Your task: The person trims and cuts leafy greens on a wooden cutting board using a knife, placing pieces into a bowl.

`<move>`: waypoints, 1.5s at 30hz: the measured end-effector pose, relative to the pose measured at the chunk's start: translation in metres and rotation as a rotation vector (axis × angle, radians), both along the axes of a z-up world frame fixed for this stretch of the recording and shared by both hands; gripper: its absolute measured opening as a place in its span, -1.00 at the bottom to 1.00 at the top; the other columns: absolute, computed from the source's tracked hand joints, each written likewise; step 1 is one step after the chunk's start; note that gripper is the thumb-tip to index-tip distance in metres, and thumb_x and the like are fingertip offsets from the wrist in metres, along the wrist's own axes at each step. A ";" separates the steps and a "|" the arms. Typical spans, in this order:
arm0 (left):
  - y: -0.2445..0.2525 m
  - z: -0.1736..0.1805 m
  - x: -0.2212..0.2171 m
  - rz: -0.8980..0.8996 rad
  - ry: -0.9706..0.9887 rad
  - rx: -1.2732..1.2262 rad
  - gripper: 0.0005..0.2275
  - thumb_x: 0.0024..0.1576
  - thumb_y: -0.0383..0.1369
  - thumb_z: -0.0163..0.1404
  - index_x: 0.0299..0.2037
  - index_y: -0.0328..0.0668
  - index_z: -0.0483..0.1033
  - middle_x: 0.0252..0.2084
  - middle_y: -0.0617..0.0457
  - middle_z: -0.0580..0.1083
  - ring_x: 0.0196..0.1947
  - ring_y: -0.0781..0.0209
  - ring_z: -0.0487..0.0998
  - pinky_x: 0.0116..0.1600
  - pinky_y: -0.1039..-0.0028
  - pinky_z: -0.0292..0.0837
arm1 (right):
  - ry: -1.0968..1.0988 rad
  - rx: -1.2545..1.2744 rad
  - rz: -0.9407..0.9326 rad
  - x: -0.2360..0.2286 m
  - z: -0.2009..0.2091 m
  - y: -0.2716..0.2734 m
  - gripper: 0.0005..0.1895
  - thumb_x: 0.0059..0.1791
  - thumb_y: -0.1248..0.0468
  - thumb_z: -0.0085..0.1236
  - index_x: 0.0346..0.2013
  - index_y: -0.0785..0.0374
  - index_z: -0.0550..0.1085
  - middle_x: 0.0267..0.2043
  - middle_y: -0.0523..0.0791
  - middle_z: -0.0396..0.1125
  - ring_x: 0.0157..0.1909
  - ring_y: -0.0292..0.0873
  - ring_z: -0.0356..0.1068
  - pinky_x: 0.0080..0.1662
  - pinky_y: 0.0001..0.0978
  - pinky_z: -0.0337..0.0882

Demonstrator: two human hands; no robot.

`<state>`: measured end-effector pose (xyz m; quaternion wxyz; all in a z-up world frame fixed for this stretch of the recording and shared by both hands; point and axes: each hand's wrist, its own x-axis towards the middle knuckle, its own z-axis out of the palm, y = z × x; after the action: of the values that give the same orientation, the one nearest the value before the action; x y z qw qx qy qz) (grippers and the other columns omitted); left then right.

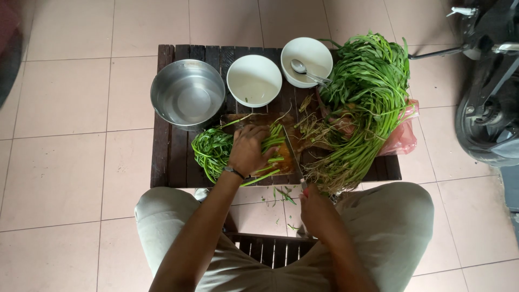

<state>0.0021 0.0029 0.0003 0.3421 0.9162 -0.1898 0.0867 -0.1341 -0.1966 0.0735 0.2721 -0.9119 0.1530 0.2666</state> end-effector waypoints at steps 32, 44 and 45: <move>-0.013 0.004 -0.003 -0.083 -0.047 0.092 -0.65 0.02 -0.25 0.23 -0.01 -0.17 0.58 0.09 -0.04 0.43 0.20 -0.02 0.35 0.35 0.04 0.12 | -0.161 -0.058 -0.001 0.017 0.003 -0.025 -0.72 0.12 0.11 -0.10 -0.06 0.26 0.34 -0.28 0.17 0.48 -0.17 0.27 0.49 -0.09 0.10 0.39; -0.009 -0.002 -0.001 -0.238 0.108 -0.025 -0.72 -0.11 -0.51 0.11 -0.16 -0.28 0.56 0.05 -0.06 0.49 0.09 -0.04 0.49 0.21 0.19 0.35 | -0.172 -0.118 0.019 0.021 -0.006 -0.026 -0.75 0.11 0.12 -0.08 -0.07 0.22 0.38 -0.27 0.13 0.49 -0.17 0.26 0.48 -0.09 0.11 0.38; -0.008 -0.002 -0.001 -0.249 0.067 -0.054 -0.72 -0.13 -0.52 0.10 -0.17 -0.29 0.55 0.07 -0.06 0.48 0.07 -0.05 0.50 0.17 0.18 0.36 | -0.173 -0.123 0.021 0.022 -0.006 -0.026 -0.76 0.11 0.12 -0.08 -0.07 0.22 0.38 -0.26 0.14 0.49 -0.17 0.26 0.47 -0.09 0.11 0.38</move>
<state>0.0015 -0.0053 -0.0021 0.3811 0.8783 -0.2881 0.0178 -0.1124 -0.2227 0.0677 0.2250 -0.9480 0.1353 0.1798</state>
